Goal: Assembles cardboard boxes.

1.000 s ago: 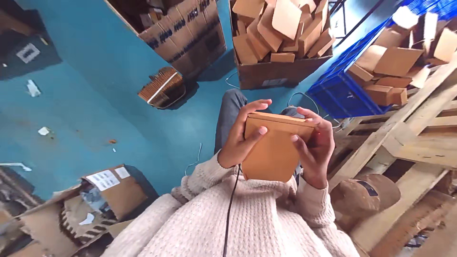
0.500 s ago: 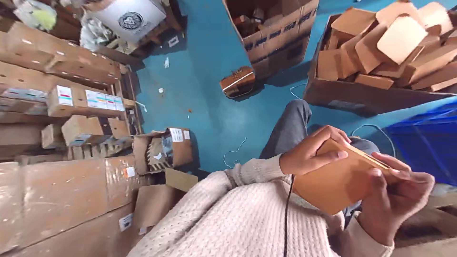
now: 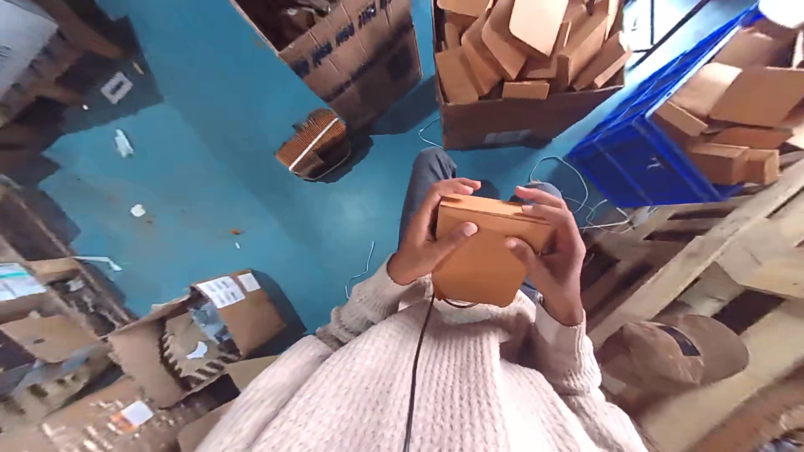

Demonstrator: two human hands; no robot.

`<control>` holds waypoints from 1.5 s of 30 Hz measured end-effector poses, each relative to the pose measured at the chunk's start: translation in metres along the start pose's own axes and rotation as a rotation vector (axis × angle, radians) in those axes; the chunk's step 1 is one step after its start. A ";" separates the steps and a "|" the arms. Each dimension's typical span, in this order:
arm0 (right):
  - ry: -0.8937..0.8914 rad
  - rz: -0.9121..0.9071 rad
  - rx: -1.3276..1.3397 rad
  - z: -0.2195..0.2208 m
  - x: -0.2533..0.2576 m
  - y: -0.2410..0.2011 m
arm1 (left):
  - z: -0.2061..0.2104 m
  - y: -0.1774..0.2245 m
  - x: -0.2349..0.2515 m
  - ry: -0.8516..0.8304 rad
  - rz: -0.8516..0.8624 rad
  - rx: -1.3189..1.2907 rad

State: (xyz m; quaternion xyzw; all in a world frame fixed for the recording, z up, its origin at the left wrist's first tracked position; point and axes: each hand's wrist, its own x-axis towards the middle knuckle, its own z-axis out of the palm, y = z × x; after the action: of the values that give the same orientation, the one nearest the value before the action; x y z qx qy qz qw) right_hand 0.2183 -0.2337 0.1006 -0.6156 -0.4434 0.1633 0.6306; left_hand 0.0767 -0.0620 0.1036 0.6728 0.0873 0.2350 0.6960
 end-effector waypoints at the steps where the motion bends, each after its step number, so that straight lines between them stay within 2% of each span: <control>1: 0.003 0.001 0.005 0.001 0.001 0.002 | -0.001 0.000 0.000 0.001 0.001 0.001; 7: 0.096 -0.005 0.020 0.012 0.001 0.005 | -0.001 0.003 -0.002 0.045 -0.066 0.019; 16: 0.083 0.016 0.049 0.017 0.000 0.007 | -0.004 0.010 0.007 0.030 -0.102 0.036; 18: 0.113 0.012 0.011 0.014 0.004 0.008 | -0.005 0.007 0.011 0.026 -0.154 0.078; 20: 0.272 0.007 -0.044 0.018 0.003 0.010 | -0.003 0.004 0.010 0.067 -0.224 0.224; 21: 0.379 0.009 -0.068 0.021 0.003 0.011 | -0.001 0.002 0.009 0.084 -0.201 0.353; 23: 0.535 0.024 -0.075 0.028 0.003 0.011 | 0.005 0.005 0.005 0.085 -0.084 0.655; 25: 0.569 0.055 -0.040 0.034 0.001 0.007 | 0.013 0.008 0.002 0.088 0.045 0.981; 27: 0.549 0.076 -0.014 0.041 -0.004 0.003 | 0.017 0.008 -0.001 0.086 0.111 1.151; 30: 0.480 0.066 0.022 0.052 -0.008 -0.002 | 0.017 0.005 0.003 0.039 0.168 1.111; 32: 0.402 0.060 0.022 0.050 -0.010 -0.006 | 0.014 0.000 0.006 0.059 0.266 1.079; 35: 0.301 0.076 0.046 0.003 -0.002 -0.016 | 0.006 0.002 0.010 0.013 0.335 1.087; 38: 0.371 -0.067 -0.088 -0.077 0.014 -0.021 | 0.001 0.008 0.010 -0.040 0.348 1.124; 39: 0.362 -0.091 -0.138 -0.087 0.018 -0.020 | 0.003 0.008 0.010 -0.035 0.354 1.114; 40: 0.319 -0.067 -0.147 -0.076 0.022 -0.019 | 0.008 0.009 0.009 -0.026 0.354 1.086; 41: 0.233 0.006 -0.113 -0.048 0.025 -0.016 | 0.014 0.010 0.009 -0.027 0.345 1.046; 43: 0.041 0.296 0.010 0.011 0.023 -0.008 | 0.019 0.013 0.007 -0.072 0.288 1.017; 45: -0.108 0.408 0.069 0.022 0.031 0.005 | 0.015 0.011 0.008 -0.139 0.237 1.087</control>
State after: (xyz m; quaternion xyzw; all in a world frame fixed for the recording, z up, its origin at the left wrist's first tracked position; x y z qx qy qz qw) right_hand 0.2204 -0.1953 0.1043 -0.6610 -0.3367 0.3356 0.5806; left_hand 0.0876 -0.0719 0.1169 0.9539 0.0736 0.1881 0.2218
